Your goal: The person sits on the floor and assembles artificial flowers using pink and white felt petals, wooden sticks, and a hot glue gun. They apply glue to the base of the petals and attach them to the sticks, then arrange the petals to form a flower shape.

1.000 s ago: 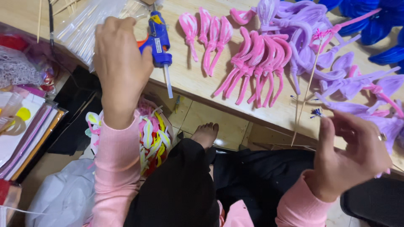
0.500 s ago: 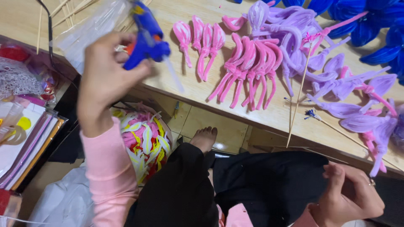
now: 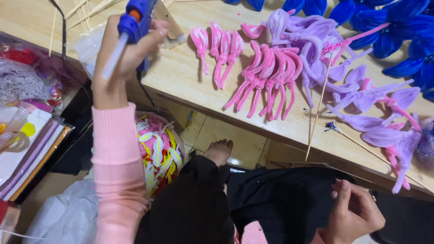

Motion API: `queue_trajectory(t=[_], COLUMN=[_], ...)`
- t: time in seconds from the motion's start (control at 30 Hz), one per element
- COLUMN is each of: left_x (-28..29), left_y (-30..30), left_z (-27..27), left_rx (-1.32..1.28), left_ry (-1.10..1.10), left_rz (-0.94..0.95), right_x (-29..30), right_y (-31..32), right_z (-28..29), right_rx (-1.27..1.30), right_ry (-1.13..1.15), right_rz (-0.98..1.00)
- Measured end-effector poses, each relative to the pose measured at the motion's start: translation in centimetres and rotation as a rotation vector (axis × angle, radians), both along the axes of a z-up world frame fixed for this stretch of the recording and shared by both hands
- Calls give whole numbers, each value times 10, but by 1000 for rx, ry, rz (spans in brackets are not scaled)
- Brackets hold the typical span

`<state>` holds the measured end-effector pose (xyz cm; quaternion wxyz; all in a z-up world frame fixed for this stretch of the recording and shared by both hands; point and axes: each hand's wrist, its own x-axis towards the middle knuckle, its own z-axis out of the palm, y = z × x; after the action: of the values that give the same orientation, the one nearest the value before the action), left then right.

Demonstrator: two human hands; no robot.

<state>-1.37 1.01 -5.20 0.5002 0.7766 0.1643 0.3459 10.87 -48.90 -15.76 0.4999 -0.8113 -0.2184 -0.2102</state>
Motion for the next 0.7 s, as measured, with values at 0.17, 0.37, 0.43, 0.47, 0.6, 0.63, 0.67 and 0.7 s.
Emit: queue_trajectory(t=[0.17,0.37,0.43,0.47,0.6,0.63,0.67,0.7], left_x=[13,21,28,32,33,36,39,45], left_y=[-3,-15,-33,-42,-58,-55,-52,-53], left_z=[38,19,13,12,17,11,5,-1], left_rx=[-467,107,142,182,126,222,319,322], left_ry=[418,-57,-25,5,0,17,35,35], left_rz=[245,-170,-203,-240,-254,-178,-103,-95], right_x=[0,-2,-6,-7,-11,-11,-11,-12], right_y=[7,11,11,11,14,15,15,15], right_z=[-2,-9,-7,-5,-2,-4,-5,-6], right_rx=[-67,-29,-52,-71,-92,-76,-60,-57], right_ry=[-39,32,28,22,17,21,25,24], right_rz=[14,42,39,33,24,40,56,63])
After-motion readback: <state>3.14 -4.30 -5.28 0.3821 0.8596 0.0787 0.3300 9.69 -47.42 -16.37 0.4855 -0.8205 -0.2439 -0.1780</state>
